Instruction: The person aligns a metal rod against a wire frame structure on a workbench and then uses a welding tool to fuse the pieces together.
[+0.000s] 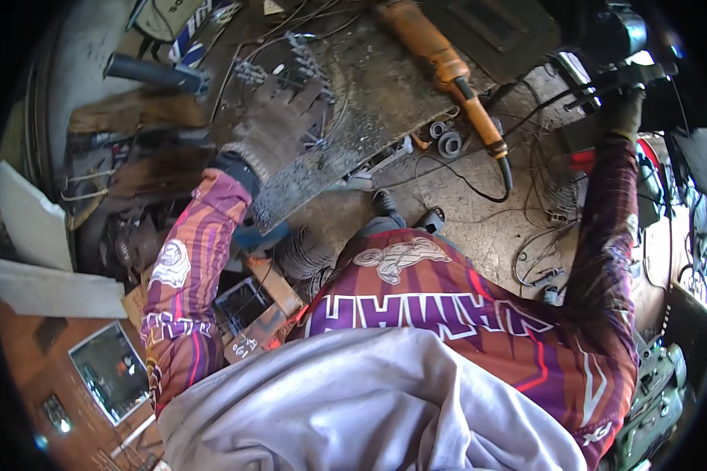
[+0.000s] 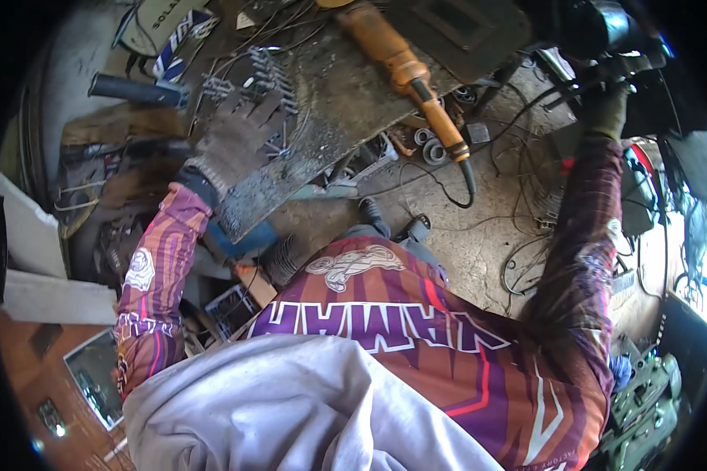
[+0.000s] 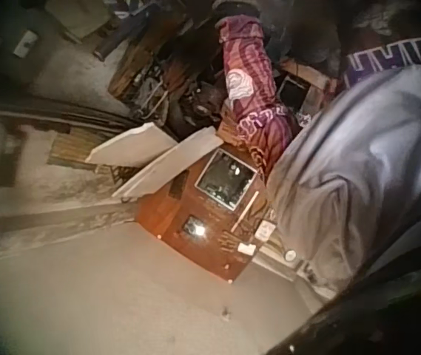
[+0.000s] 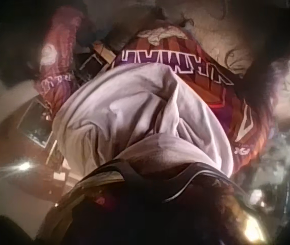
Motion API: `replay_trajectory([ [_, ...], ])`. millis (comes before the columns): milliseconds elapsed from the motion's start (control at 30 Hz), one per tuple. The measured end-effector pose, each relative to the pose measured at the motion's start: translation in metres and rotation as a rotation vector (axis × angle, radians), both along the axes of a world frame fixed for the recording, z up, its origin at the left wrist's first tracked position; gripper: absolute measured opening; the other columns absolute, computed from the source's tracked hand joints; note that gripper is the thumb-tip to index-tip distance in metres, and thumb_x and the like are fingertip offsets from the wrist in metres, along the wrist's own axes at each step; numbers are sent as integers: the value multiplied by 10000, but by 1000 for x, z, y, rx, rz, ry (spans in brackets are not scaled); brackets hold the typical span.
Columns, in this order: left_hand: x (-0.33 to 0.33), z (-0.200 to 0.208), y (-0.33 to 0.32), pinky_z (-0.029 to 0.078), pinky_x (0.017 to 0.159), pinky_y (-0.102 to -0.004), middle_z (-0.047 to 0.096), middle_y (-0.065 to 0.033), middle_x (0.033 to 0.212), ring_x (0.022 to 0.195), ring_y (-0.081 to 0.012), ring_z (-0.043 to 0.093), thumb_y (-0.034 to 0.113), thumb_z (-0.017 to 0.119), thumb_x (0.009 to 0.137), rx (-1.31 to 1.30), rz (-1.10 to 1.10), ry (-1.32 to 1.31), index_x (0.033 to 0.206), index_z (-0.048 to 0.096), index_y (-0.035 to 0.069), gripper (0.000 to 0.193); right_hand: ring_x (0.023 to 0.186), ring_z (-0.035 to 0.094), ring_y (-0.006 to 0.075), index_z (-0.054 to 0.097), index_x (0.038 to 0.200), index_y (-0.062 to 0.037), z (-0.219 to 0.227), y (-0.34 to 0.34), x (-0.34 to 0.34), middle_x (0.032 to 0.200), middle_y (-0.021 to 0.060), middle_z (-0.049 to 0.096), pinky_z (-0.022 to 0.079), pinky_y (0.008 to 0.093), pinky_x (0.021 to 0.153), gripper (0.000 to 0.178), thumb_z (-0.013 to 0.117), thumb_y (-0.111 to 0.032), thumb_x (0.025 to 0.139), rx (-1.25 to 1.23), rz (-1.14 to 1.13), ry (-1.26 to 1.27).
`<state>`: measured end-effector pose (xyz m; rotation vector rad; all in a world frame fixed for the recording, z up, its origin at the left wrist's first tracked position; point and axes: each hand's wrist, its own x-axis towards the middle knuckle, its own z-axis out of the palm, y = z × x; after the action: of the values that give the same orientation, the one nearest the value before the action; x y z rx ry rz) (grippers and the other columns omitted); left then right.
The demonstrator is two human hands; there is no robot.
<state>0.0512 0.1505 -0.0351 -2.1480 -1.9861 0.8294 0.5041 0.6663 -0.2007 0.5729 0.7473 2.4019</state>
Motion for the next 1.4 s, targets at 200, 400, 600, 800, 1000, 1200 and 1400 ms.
replay_trajectory([
  [200,10,11,7,253,1217,-517,350,-94,1610,1334,-239,508,374,788,784,-81,13,88,1481,492,160,787,1366,471,230,581,1354,-164,14,36,13,1418,9,579,336,462,1186,415,484,-420,1042,1513,-652,-1887],
  [400,7,6,-4,222,1230,-512,350,-81,1614,1338,-233,505,368,791,790,-105,81,43,1492,481,172,791,1331,516,219,567,1344,-137,25,43,8,1345,36,613,372,429,1174,447,565,-419,997,1877,-1462,-2186],
  [600,5,3,-7,242,1215,-507,348,-78,1617,1324,-238,513,386,791,786,-91,60,75,1500,471,191,806,1354,508,192,649,1301,-216,60,17,-9,1383,-24,612,319,438,1204,358,511,-383,1016,3136,-1342,-3007],
  [800,8,8,-4,248,1211,-505,349,-78,1617,1327,-239,509,391,790,787,-123,51,66,1497,475,187,804,1254,559,200,612,1305,-133,84,69,58,1291,22,643,384,441,1122,388,492,-362,1016,2038,-1686,-2928],
  [1000,10,12,-2,253,1207,-503,350,-79,1617,1330,-240,505,396,790,787,-170,74,59,1495,480,183,802,1154,611,208,575,1309,-49,48,33,181,1199,67,675,449,443,1041,426,473,-341,1016,1406,-1427,-2471],
  [1200,5,24,0,262,1195,-515,366,-80,1605,1347,-256,483,395,789,785,-128,64,-51,1475,508,169,779,845,595,164,550,1244,-82,-30,-171,237,922,8,586,524,359,806,331,575,-312,1007,1041,-819,-2196],
  [1400,-25,13,4,227,1203,-553,431,-96,1551,1385,-298,427,434,790,742,-17,-161,-149,1433,552,154,783,667,526,69,650,1095,-144,-8,-384,213,776,-69,559,456,240,601,207,618,-334,1018,442,-708,-1913],
])
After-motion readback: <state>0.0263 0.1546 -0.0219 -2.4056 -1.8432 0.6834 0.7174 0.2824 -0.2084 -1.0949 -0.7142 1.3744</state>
